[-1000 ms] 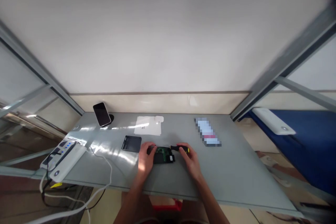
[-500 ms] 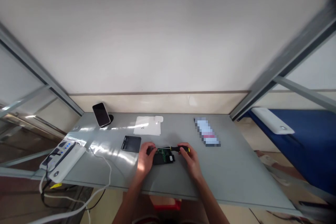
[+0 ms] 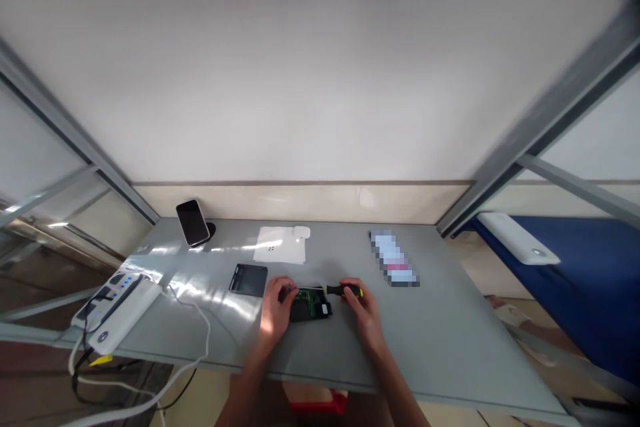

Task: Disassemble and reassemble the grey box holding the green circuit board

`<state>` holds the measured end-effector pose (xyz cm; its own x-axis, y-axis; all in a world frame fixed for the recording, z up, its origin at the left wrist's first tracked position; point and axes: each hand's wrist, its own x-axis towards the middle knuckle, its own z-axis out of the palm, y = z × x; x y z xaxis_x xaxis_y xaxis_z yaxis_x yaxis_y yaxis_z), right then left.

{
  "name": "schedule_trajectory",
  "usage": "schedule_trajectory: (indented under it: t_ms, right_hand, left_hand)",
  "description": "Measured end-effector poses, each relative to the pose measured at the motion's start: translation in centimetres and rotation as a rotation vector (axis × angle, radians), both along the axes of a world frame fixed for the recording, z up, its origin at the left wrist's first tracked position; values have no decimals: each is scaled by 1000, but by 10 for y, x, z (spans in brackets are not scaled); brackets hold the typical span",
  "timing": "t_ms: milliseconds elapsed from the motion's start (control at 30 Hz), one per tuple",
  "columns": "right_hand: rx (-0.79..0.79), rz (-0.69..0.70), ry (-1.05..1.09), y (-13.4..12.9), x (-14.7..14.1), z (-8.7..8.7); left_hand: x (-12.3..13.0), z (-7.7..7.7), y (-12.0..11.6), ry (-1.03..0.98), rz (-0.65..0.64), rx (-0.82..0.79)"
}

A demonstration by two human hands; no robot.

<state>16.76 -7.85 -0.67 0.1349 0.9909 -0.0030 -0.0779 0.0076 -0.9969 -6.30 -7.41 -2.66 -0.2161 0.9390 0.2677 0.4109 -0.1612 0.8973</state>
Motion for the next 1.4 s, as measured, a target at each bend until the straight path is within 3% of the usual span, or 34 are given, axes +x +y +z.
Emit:
schedule_trajectory:
  t_ms: [433,733,1067,1400]
  right_hand:
    - [18,-14,-50,1,-2,4]
    - [74,-102,-228,5,-19,16]
    - [137,51,-496,22,-26,53]
    - [141,78,-616,27,-32,51]
  left_hand:
    - [0,-1,-2,27,-7,15]
    - [-2,-7,-1,30,-29,37]
    - [1,-12,0,-52,71,63]
    - [3,-4,-3,-1,47,66]
